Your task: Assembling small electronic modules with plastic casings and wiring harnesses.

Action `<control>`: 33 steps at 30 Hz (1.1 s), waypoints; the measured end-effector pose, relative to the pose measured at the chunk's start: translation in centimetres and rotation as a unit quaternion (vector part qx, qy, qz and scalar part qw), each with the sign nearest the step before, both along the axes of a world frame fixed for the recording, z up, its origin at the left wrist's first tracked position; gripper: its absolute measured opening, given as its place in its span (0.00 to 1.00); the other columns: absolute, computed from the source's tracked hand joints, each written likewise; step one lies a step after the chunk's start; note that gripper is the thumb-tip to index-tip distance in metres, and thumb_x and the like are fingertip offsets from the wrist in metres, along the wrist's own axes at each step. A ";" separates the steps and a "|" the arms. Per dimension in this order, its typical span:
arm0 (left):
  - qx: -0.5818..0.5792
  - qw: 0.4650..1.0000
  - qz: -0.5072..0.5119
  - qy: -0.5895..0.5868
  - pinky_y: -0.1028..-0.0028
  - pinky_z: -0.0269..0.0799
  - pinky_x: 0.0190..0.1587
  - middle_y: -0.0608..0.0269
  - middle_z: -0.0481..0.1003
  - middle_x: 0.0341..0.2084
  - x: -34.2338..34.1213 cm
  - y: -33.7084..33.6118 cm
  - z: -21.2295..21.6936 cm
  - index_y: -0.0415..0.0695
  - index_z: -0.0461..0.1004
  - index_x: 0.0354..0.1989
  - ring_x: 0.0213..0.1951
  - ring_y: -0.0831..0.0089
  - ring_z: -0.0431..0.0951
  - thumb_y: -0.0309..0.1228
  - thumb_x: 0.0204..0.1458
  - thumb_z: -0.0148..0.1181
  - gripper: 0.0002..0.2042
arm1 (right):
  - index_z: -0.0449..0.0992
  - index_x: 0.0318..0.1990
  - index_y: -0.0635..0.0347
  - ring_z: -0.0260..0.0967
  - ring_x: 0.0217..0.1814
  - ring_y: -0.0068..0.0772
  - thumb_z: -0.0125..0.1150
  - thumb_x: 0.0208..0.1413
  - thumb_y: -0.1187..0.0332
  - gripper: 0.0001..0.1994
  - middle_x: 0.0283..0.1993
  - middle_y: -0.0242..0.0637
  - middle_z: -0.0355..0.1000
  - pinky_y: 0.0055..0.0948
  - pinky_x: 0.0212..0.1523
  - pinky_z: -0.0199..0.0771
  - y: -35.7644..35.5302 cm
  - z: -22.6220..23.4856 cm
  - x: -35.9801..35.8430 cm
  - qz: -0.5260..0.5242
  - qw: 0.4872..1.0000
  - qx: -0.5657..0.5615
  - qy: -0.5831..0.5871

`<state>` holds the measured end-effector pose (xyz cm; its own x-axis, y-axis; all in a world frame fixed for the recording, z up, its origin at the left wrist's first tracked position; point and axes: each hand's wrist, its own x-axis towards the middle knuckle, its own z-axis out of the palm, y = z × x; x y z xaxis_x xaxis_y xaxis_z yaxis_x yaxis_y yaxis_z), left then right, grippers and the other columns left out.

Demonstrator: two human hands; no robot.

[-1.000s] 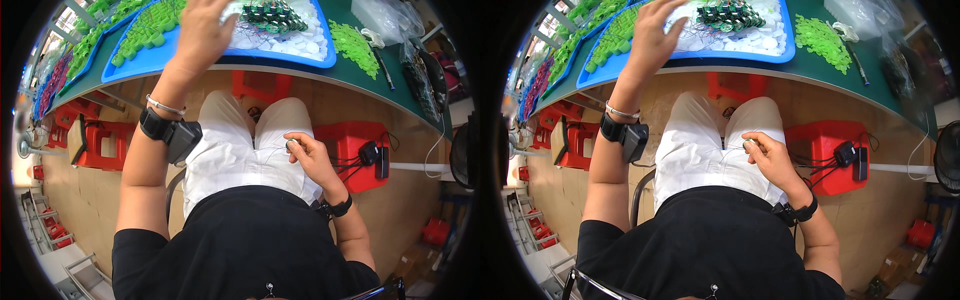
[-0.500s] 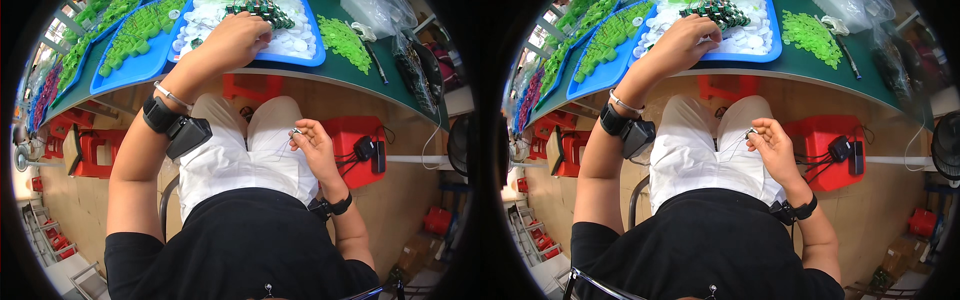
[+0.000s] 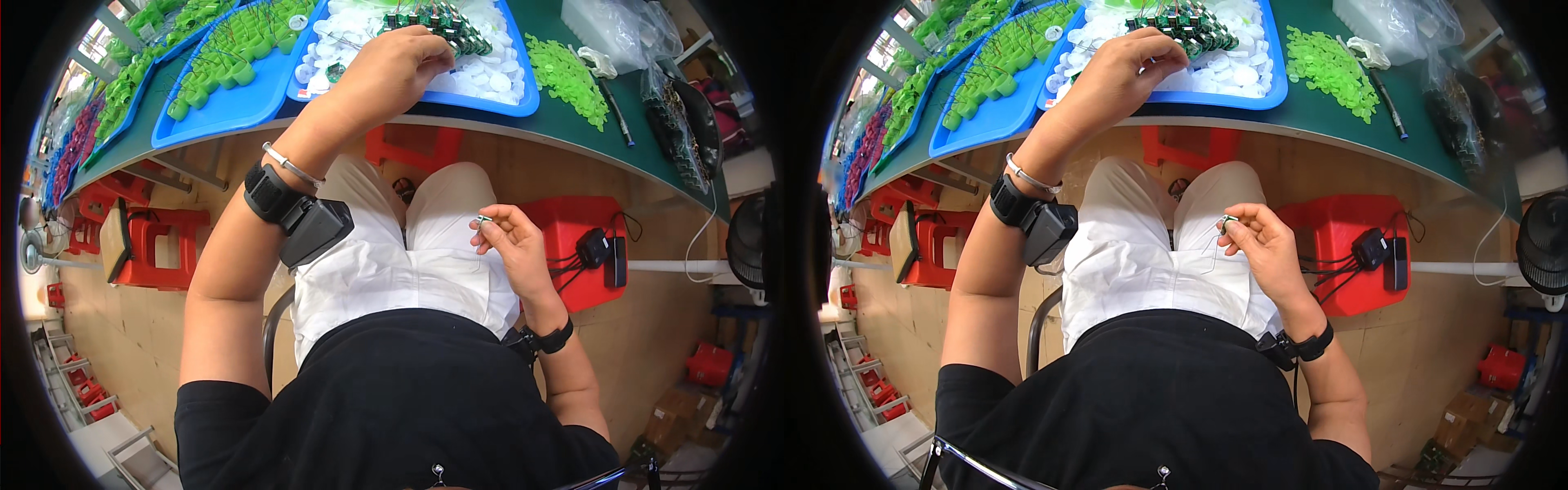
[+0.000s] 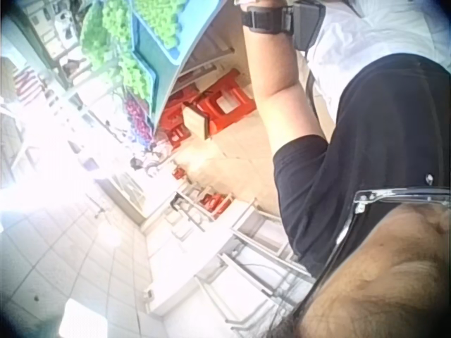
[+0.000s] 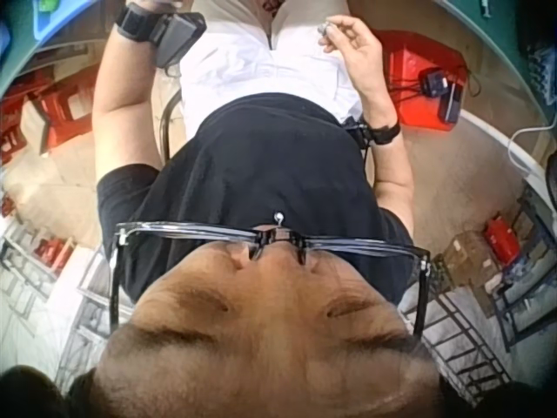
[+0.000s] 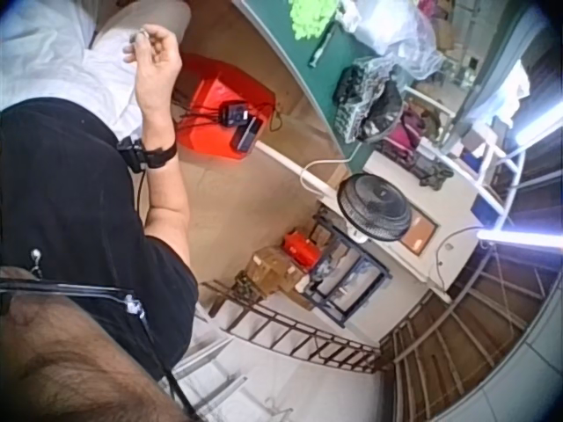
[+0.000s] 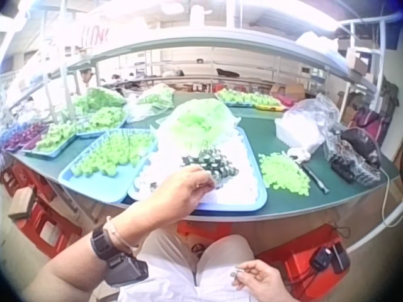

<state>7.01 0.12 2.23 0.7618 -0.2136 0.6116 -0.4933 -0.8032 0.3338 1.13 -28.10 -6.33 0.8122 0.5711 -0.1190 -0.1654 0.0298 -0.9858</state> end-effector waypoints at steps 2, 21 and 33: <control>-0.016 1.000 -0.005 0.012 0.70 0.72 0.38 0.56 0.75 0.31 -0.1 0.0 0.0 0.40 0.77 0.37 0.33 0.61 0.76 0.25 0.53 0.59 0.05 | 0.72 0.47 0.67 0.72 0.37 0.21 0.54 0.62 0.73 0.09 0.37 0.36 0.73 0.21 0.36 0.73 0.0 0.0 0.0 -0.004 1.000 0.000 -0.006; 0.007 1.000 0.001 -0.009 0.66 0.70 0.45 0.57 0.74 0.33 0.7 -0.7 0.5 0.40 0.73 0.35 0.40 0.59 0.74 0.23 0.52 0.57 0.04 | 0.75 0.46 0.66 0.70 0.36 0.18 0.57 0.60 0.73 0.09 0.35 0.31 0.73 0.19 0.36 0.71 0.1 -0.3 0.1 -0.023 1.000 -0.003 -0.004; 0.062 0.997 -0.017 0.044 0.68 0.71 0.40 0.56 0.75 0.31 1.2 -0.2 0.4 0.41 0.77 0.35 0.36 0.61 0.74 0.25 0.49 0.62 0.05 | 0.75 0.46 0.65 0.69 0.34 0.17 0.57 0.60 0.72 0.09 0.33 0.30 0.72 0.19 0.36 0.71 0.1 -0.6 -0.1 -0.012 1.000 -0.007 0.011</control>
